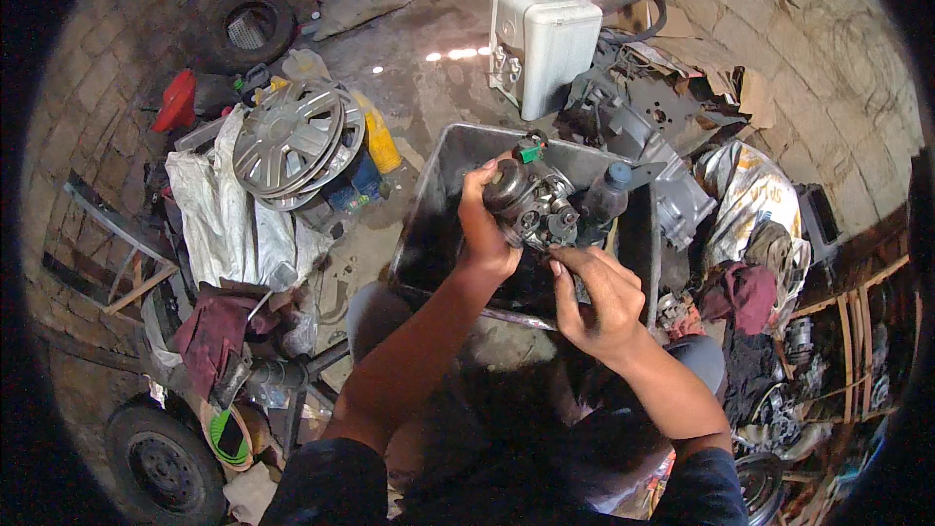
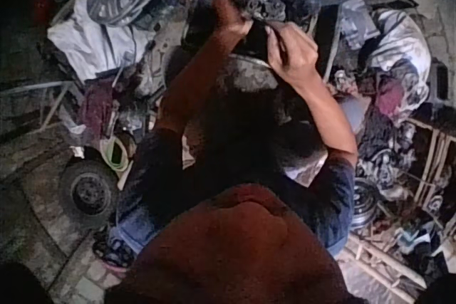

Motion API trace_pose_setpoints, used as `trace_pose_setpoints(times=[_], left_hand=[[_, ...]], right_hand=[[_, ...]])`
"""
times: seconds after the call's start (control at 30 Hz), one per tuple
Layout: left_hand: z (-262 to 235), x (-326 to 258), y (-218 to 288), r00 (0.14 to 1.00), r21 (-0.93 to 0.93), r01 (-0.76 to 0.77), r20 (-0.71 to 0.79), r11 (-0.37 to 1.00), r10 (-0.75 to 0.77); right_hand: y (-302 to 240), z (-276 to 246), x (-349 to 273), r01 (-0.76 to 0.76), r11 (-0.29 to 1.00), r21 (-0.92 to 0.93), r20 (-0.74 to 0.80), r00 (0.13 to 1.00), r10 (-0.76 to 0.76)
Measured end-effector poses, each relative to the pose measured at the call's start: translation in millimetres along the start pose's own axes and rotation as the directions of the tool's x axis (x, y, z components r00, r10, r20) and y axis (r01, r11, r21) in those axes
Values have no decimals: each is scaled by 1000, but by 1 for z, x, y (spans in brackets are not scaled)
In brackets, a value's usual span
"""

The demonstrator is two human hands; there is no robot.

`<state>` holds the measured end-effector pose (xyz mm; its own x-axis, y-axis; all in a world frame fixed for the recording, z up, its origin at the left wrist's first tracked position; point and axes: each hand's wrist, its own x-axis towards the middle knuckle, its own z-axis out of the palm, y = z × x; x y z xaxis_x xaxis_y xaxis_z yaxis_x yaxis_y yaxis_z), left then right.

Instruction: The person scrubs a carburetor with a brush and solvent in a metal tray, repeatedly applying liquid and rotating the part to clean different surfaces.

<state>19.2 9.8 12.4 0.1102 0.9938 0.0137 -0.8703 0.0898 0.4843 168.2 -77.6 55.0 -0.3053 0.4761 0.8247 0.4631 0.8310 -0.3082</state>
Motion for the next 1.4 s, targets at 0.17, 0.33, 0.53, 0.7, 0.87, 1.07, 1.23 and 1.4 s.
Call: trace_pose_setpoints(times=[0.17,0.33,0.53,0.7,0.87,1.07,1.23,1.4], left_hand=[[2,-2,-1,998,31,-53,-13,998,54],[8,-8,-3,993,97,-115,22,989,114],[15,-12,-3,976,149,-218,35,964,215],[3,-6,-8,960,188,-276,6,943,279],[-6,-2,-13,958,195,-279,-5,940,285],[-4,1,-20,930,315,-314,-90,896,357],[-6,3,-28,874,411,-359,-166,838,457],[2,2,-28,828,491,-358,-226,794,513]], right_hand=[[0,4,0,-14,999,-30,-28,1000,14],[1,5,1,-13,999,-45,-15,1000,12],[4,5,-5,35,980,-197,58,998,-24],[-1,2,-3,-2,968,-252,143,989,40],[-3,12,1,-634,739,226,95,770,631],[13,18,-11,-447,892,73,6,894,447],[12,10,-10,-161,952,-260,91,977,191],[11,7,-7,-125,959,-254,-1,992,130]])
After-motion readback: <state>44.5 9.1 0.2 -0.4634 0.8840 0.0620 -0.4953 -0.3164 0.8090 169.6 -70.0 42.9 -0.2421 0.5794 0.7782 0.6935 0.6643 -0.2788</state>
